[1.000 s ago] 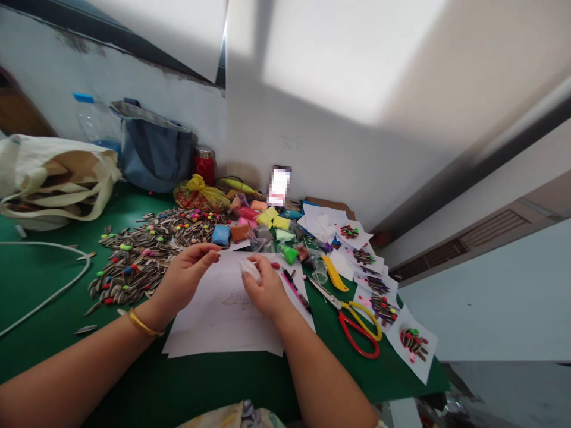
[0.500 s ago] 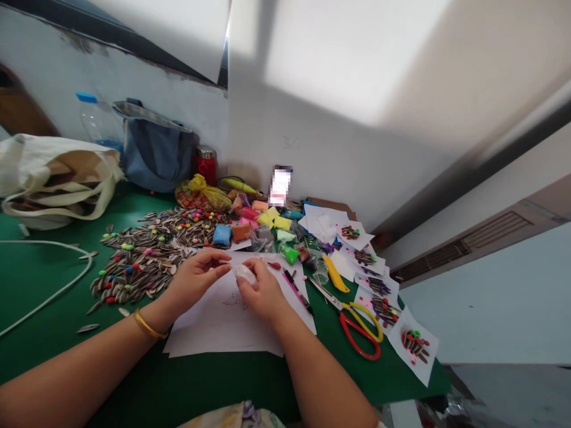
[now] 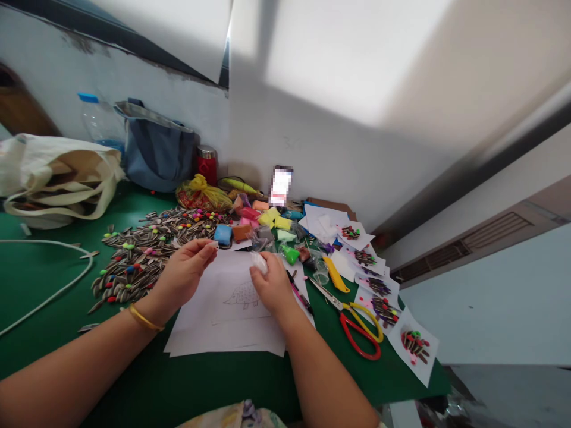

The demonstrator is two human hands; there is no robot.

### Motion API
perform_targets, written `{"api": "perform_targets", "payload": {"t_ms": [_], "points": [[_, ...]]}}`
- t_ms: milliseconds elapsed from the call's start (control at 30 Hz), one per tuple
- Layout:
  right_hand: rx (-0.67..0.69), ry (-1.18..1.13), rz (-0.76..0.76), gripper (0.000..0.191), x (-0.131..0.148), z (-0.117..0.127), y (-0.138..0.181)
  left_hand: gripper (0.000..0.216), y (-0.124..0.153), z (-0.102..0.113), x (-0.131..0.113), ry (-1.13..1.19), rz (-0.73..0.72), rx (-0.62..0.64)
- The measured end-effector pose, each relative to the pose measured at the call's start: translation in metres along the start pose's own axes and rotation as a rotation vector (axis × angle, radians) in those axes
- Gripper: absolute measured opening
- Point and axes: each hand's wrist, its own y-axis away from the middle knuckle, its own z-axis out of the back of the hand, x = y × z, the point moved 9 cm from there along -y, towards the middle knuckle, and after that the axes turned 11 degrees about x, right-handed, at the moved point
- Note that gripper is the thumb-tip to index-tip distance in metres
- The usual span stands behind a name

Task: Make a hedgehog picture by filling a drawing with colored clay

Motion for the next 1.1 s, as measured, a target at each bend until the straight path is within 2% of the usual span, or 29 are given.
{"api": "perform_targets", "payload": {"t_ms": [100,200,333,467,567,667,900,1033,1100], "points": [[-0.002,0.128,0.079,0.048,0.005,-0.004,-0.003,0.034,0.002,-0.009,0.012,0.231,0.113,0.023],[0.001,0.219,0.129,0.060,0.009,-0.010,-0.006,0.034,0.006,-0.020,0.017,0.350,0.185,0.055],[0.002,0.249,0.193,0.042,0.012,-0.014,-0.013,0.032,0.011,-0.028,0.023,0.363,0.265,0.104],[0.030,0.326,0.237,0.028,0.016,-0.019,-0.019,0.029,0.013,-0.032,0.025,0.359,0.276,0.142],[-0.039,0.484,0.183,0.023,0.016,-0.014,-0.020,0.029,0.014,-0.034,0.023,0.357,0.246,0.168],[-0.034,0.558,0.131,0.025,0.012,-0.015,-0.021,0.030,0.015,-0.035,0.023,0.364,0.237,0.183],[-0.040,0.433,0.175,0.037,0.015,-0.008,-0.014,0.033,0.018,-0.040,0.033,0.443,0.361,0.217],[-0.089,0.281,0.272,0.029,0.035,0.005,0.001,0.030,0.018,-0.039,0.031,0.419,0.352,0.205],[-0.060,0.170,0.333,0.028,0.048,0.005,0.009,0.026,0.019,-0.040,0.030,0.353,0.328,0.221]]}}
